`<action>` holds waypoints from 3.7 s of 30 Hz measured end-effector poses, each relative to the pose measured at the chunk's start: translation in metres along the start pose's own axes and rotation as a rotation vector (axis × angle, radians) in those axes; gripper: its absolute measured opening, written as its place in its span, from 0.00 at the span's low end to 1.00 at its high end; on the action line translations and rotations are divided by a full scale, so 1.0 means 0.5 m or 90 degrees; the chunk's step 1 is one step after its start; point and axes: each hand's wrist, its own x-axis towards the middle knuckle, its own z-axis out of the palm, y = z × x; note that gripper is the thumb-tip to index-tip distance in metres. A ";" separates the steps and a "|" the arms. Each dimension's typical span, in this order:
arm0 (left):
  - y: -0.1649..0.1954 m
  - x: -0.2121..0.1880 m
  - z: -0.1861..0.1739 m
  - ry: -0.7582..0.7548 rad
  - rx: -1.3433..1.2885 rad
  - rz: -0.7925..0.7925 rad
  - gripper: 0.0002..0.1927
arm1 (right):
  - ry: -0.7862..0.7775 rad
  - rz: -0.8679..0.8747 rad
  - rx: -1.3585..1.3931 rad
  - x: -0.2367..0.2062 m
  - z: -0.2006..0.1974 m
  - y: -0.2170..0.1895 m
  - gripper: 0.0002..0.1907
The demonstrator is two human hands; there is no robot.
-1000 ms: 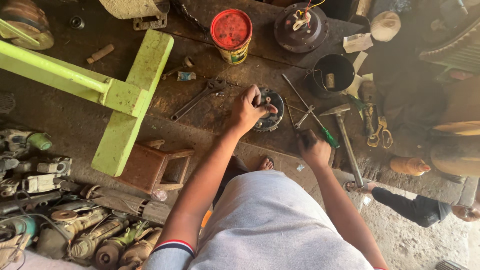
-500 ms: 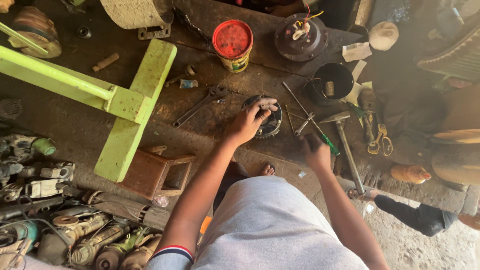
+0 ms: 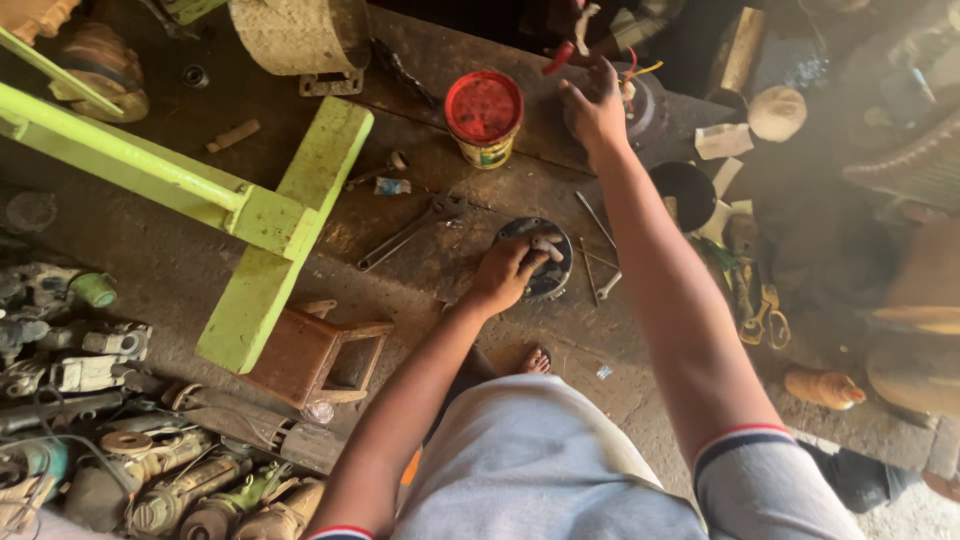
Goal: The person disassembles a small electric motor on a workbench using a screwdriver, pliers, and a hammer. They remove screws, separate the motor housing, and extract the rotor, leaving the components on the bench.
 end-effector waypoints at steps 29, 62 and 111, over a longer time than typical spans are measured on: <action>-0.043 0.015 -0.019 0.007 -0.038 -0.025 0.13 | -0.034 -0.196 -0.593 -0.497 -0.277 -0.185 0.14; -0.125 0.066 0.009 0.057 0.268 0.154 0.15 | 0.123 0.561 0.331 -0.644 0.005 0.031 0.22; -0.147 0.092 0.006 0.014 0.348 0.152 0.18 | 0.165 0.577 0.263 -0.625 0.030 0.020 0.14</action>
